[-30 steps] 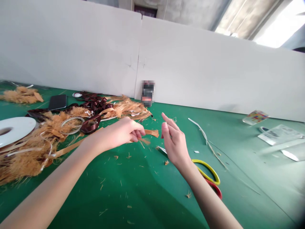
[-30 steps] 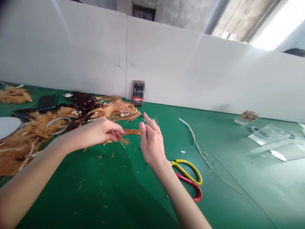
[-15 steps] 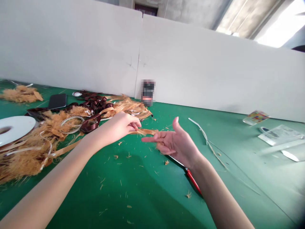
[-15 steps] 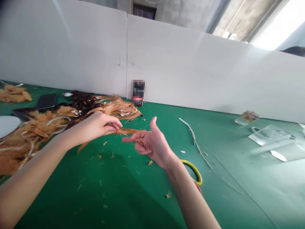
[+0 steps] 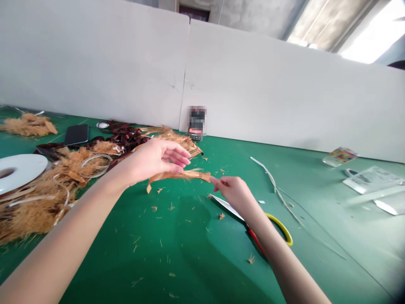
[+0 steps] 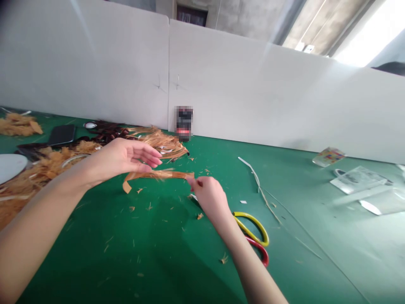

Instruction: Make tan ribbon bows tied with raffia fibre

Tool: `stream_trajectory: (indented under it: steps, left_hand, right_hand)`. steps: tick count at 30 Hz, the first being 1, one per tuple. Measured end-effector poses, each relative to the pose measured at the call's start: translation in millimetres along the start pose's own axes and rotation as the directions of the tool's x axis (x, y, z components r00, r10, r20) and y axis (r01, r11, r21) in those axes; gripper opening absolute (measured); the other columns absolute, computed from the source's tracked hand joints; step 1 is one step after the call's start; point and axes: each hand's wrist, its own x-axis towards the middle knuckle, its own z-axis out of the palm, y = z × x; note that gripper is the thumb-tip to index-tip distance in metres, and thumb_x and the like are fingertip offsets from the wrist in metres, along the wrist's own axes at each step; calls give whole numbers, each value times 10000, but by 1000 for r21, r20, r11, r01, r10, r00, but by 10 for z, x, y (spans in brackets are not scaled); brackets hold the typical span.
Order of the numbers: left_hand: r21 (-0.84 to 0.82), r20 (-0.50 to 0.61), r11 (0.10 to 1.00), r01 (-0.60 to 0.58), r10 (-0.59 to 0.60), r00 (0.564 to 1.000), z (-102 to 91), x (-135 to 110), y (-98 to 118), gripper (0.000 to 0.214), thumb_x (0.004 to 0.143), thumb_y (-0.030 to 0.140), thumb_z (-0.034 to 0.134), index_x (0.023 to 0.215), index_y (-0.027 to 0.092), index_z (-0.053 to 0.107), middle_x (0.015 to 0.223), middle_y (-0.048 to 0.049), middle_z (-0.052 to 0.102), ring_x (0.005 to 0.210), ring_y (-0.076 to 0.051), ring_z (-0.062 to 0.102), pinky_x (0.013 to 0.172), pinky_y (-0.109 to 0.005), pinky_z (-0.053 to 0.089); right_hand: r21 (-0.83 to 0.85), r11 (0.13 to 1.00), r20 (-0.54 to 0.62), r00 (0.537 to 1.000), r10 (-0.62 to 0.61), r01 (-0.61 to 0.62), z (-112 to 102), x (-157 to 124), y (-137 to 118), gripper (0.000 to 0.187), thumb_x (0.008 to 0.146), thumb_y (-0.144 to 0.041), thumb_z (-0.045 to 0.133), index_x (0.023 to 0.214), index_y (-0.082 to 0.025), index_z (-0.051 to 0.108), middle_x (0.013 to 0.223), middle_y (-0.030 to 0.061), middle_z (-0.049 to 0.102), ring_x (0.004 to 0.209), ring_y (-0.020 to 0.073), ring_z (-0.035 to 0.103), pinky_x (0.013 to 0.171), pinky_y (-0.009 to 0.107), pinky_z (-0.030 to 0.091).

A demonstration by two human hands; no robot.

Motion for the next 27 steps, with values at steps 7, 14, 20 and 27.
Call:
stream_trajectory:
  steps: [7,14,20,27]
  left_hand:
    - [121,138,986,114,-131,982,32,15,-23,400,610,242,762,987,145,674,1020,-95,736,933,-233,693,852,-362,562]
    - [320,209,940,114,-188,960,57,-15,-65,362,677,226,669,1033,165,693,903,-71,745,790,-210,702,680,-296,537]
    - [294,105,952,83,-119,987,31,18,-51,226,728,255,650,923,150,693,885,-75,761,820,-205,705,736,-304,535]
    - [250,64,964,88,-107,992,85,5,-33,200,706,223,668,896,164,694,898,-62,766,838,-210,718,753,-298,550]
  right_hand:
    - [137,986,-456,890,-26,99,-108,-91,-119,544,886,-624,392,518,-234,483,484,-13,368,490,144,321,525,307,267]
    - [954,290,-77,997,-22,80,-173,-2,-216,533,971,-500,325,1330,-117,415,1081,152,711,998,195,690,880,309,541]
    - [917,290,346,909,-233,-275,-363,-29,-156,615,1018,-447,157,1080,-84,649,1147,171,710,492,42,578,509,124,502]
    - [691,638,714,462,-526,-341,-332,-69,-77,657,991,-479,190,1079,-86,709,565,76,688,307,42,220,319,181,182]
